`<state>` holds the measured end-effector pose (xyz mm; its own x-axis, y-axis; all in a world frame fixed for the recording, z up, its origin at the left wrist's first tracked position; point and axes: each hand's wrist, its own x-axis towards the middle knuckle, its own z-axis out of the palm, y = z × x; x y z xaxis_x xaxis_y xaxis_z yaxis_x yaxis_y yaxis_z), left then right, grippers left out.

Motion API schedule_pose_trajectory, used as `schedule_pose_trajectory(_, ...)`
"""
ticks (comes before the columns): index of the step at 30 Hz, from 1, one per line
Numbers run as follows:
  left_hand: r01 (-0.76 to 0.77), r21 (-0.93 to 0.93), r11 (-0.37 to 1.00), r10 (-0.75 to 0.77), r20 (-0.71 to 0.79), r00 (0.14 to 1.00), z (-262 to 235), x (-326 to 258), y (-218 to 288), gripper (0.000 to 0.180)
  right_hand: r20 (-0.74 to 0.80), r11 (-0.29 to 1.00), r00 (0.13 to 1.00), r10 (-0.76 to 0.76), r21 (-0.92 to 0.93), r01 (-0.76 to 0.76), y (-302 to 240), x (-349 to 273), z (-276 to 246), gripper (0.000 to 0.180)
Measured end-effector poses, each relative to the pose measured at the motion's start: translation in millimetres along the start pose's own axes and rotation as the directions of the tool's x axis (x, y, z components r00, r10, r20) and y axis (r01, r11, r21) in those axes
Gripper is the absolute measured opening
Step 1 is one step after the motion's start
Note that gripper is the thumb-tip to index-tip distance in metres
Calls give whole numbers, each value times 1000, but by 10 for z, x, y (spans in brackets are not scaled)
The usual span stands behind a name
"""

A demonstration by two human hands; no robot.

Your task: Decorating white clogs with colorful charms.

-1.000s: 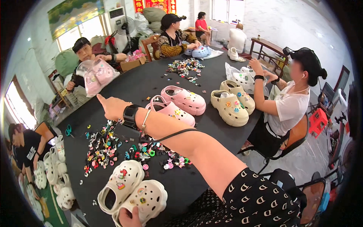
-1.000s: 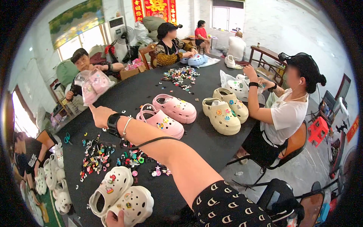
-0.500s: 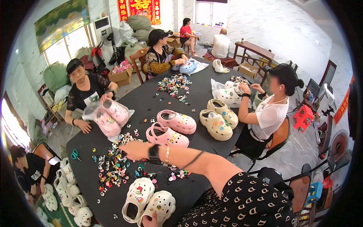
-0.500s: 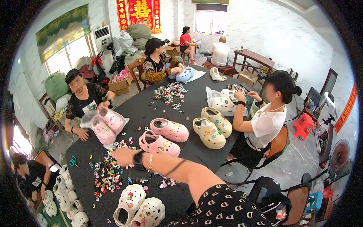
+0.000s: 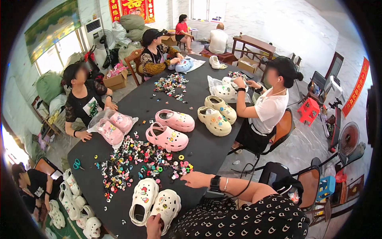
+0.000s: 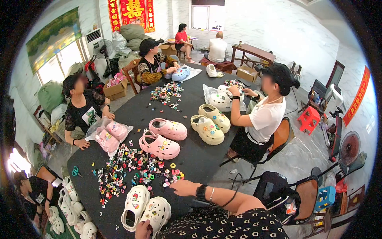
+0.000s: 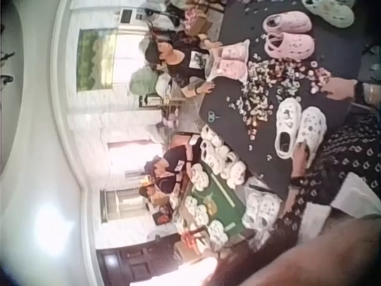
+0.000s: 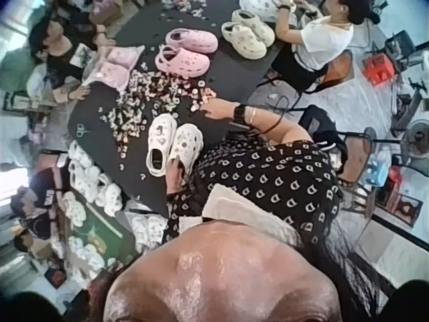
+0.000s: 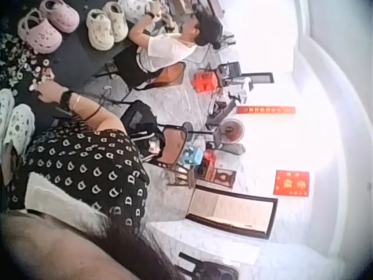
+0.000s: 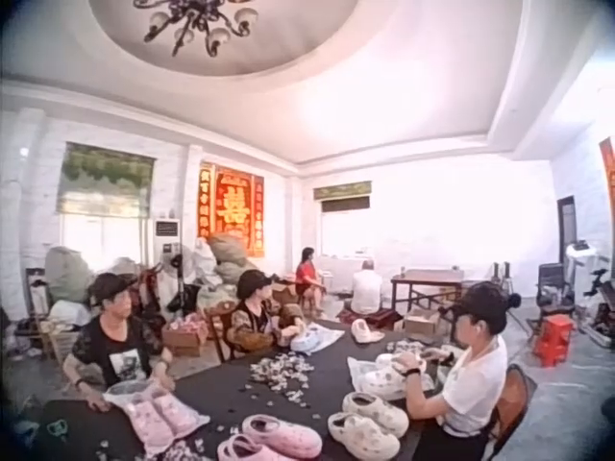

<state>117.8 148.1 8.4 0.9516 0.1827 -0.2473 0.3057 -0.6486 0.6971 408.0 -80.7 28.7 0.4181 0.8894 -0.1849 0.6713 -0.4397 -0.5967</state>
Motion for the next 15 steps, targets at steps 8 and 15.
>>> schedule_pose_trajectory(8, 265, -928, 263, -616, 50, 786, 128, 163, 28, 13, 27, 997, 997, 78, 13, -79, 92, -348, 293, 33)
schedule_pose_trajectory(15, 213, -817, 536, -510, -112, 853, 9, 474, 260, 16, -48, 996, 996, 77, 39, -75, 184, -419, 112, 26)
